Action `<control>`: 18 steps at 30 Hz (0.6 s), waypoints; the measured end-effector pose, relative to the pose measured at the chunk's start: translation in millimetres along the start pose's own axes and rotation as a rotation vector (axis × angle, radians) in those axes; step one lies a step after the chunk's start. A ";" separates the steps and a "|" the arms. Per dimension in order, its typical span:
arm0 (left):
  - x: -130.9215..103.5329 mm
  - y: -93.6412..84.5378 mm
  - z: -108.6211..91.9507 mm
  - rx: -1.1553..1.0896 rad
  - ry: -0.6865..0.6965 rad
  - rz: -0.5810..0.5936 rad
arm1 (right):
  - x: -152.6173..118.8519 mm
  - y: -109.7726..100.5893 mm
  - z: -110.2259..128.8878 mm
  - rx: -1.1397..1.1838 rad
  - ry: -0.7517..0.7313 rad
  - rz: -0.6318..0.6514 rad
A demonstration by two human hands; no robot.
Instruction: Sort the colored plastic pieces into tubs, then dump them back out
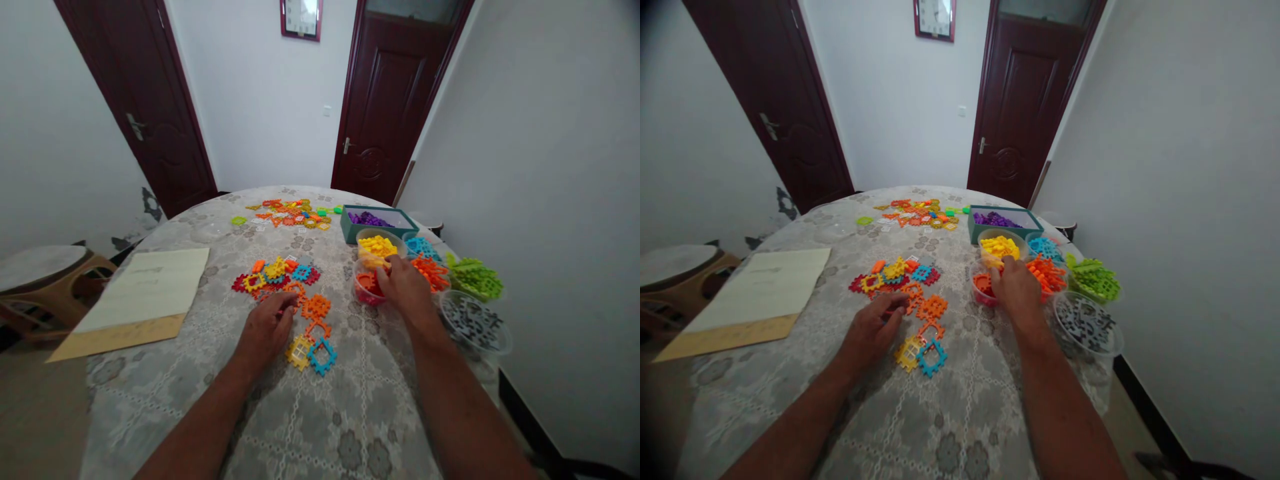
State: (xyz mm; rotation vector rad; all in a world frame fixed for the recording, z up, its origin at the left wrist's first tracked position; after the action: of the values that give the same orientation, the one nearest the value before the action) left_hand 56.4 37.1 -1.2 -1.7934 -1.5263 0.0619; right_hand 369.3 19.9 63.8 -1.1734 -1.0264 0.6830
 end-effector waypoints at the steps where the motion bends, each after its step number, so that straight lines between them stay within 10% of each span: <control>1: 0.4 0.3 0.3 0.009 0.014 0.006 | -0.3 -1.9 -1.1 -0.004 0.014 0.010; 11: 10.3 -0.2 9.8 0.131 0.114 0.137 | -9.7 -17.7 6.0 0.093 -0.132 -0.031; 18: 43.3 16.4 -6.8 0.317 0.334 0.304 | -86.4 -10.0 44.1 0.423 -1.221 -0.247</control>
State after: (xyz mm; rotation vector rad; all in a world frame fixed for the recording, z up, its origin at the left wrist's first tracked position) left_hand 85.5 71.0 12.6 -1.6655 -0.9450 0.1373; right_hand 293.3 -39.9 51.0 -0.1444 -1.8537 1.3818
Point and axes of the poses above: each hand's wrist, its own x-axis towards the middle knuckle, its own y-axis out of the palm, z = x × y, the point moved 1 cm from there along x, towards the middle knuckle, and after that the axes turned 2 degrees about -x, right-handed, at the moved point
